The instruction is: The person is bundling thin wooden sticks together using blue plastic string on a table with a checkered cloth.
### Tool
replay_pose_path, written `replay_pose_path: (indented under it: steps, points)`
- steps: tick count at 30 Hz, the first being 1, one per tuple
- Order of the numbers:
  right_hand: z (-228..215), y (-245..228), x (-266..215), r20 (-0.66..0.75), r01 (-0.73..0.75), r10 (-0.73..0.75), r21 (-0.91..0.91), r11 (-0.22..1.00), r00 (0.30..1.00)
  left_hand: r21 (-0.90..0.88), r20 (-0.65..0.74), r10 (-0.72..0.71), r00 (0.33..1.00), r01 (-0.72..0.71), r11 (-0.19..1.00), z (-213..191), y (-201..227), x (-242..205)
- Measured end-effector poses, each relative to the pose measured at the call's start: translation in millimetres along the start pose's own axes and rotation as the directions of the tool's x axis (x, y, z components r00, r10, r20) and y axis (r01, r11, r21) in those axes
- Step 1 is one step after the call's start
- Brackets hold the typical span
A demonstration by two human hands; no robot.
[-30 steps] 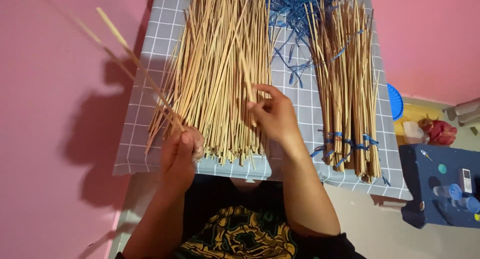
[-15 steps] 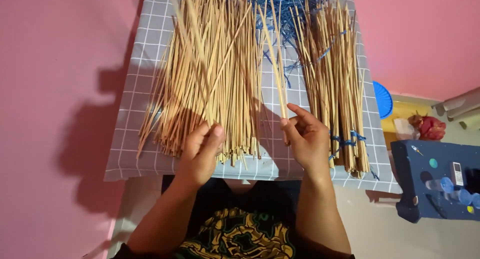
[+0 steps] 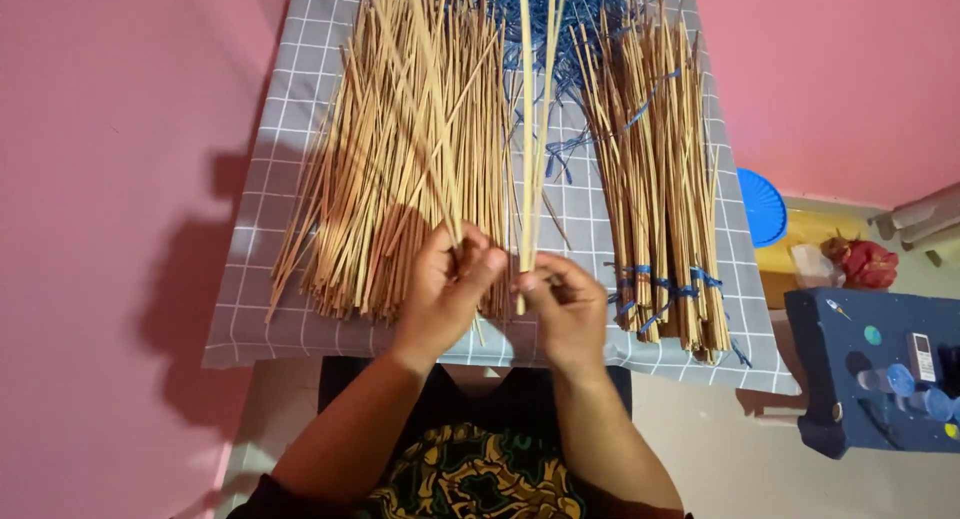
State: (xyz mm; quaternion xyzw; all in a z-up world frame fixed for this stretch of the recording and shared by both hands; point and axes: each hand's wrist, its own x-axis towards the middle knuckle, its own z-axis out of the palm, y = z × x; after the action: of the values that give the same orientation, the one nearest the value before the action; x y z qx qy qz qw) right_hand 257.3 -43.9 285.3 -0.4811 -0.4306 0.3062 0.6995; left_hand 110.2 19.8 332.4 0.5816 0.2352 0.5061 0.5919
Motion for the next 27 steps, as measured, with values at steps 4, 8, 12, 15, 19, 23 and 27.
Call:
replay_pose_path:
  steps: [4,8,12,15,19,23,27]
  points:
    - [17.7,-2.0,-10.6,0.005,0.104,-0.104,-0.041,0.994,0.995,-0.036,-0.008,0.039,0.999,-0.039,0.999,18.1,-0.8,-2.2]
    - [10.1,-1.1,-7.9,0.064,0.291,-0.284,-0.243,0.925,0.957,0.124,0.064,0.162,0.985,-0.169,0.978,21.5,-13.6,-0.6]
    - [2.7,3.2,-1.1,0.186,0.386,-0.341,-0.343,0.857,0.922,0.221,0.066,0.239,0.969,-0.248,0.943,21.0,-12.9,-0.8]
    - [-8.0,4.0,6.0,0.222,0.371,-0.299,-0.497,0.784,0.928,-0.034,-0.019,0.072,0.997,-0.072,0.997,-3.3,-25.8,-1.1]
    - [-0.9,-26.2,27.0,0.277,0.254,-0.070,-0.719,0.646,0.958,-0.004,-0.086,0.067,0.994,-0.067,0.998,-37.7,-30.5,-9.5]
    - [38.1,-48.3,56.6,0.320,0.171,0.276,-0.875,0.453,0.906,-0.032,-0.085,0.075,0.994,-0.078,0.996,-40.5,-10.7,-12.8]
    - [45.3,-19.1,74.2,0.276,0.147,0.432,-0.940,0.309,0.859,-0.058,-0.116,0.016,0.993,-0.023,0.998,-52.7,-19.1,-21.6]
